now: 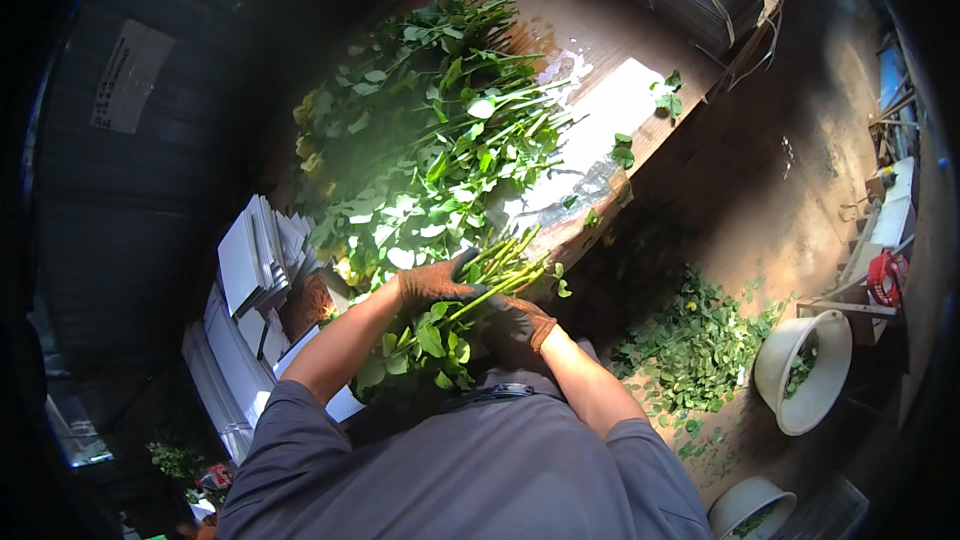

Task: The person wraps bunches of yellow roses in white paper and secures them with a stapler. The person repeatedly picks up roses, places them on paper, folds the paper around the stems, and staples the bundle before moving to the next bunch.

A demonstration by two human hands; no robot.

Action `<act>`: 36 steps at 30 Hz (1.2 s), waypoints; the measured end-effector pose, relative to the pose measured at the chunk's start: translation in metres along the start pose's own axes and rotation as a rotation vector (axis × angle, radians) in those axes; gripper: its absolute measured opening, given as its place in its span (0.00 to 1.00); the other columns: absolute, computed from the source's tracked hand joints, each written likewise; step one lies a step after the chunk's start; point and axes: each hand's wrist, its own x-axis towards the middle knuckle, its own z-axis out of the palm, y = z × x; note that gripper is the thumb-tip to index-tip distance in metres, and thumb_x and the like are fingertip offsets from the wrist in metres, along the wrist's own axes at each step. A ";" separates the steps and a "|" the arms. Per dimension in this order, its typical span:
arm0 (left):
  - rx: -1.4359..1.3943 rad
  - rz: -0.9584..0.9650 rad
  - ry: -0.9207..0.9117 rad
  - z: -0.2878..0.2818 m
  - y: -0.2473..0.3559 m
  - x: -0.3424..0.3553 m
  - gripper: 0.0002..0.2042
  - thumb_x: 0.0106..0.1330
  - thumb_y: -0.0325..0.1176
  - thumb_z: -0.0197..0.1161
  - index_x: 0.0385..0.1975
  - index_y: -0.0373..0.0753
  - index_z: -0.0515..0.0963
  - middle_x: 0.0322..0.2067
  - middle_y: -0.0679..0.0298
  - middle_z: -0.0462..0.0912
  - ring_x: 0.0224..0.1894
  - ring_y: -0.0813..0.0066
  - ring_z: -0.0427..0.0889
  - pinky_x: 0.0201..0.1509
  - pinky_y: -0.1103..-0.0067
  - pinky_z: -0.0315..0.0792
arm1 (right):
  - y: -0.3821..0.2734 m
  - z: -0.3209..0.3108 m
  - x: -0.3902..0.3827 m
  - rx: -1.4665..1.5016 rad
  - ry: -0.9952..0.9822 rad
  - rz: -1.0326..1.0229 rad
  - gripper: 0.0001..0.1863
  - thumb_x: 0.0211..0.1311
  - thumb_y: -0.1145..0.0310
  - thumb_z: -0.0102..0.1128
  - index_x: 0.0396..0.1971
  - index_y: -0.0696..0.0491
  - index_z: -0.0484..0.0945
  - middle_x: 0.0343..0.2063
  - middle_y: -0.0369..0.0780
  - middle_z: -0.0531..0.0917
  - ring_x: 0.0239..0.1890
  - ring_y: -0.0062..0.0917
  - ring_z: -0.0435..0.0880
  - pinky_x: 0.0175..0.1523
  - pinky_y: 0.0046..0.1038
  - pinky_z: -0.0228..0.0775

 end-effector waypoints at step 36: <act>0.592 -0.183 0.639 0.051 0.096 -0.070 0.59 0.41 0.52 0.78 0.72 0.36 0.49 0.36 0.46 0.83 0.39 0.47 0.83 0.45 0.61 0.77 | -0.030 -0.003 0.036 -0.081 0.015 -0.086 0.09 0.66 0.75 0.49 0.44 0.57 0.75 0.38 0.45 0.80 0.43 0.33 0.75 0.50 0.33 0.67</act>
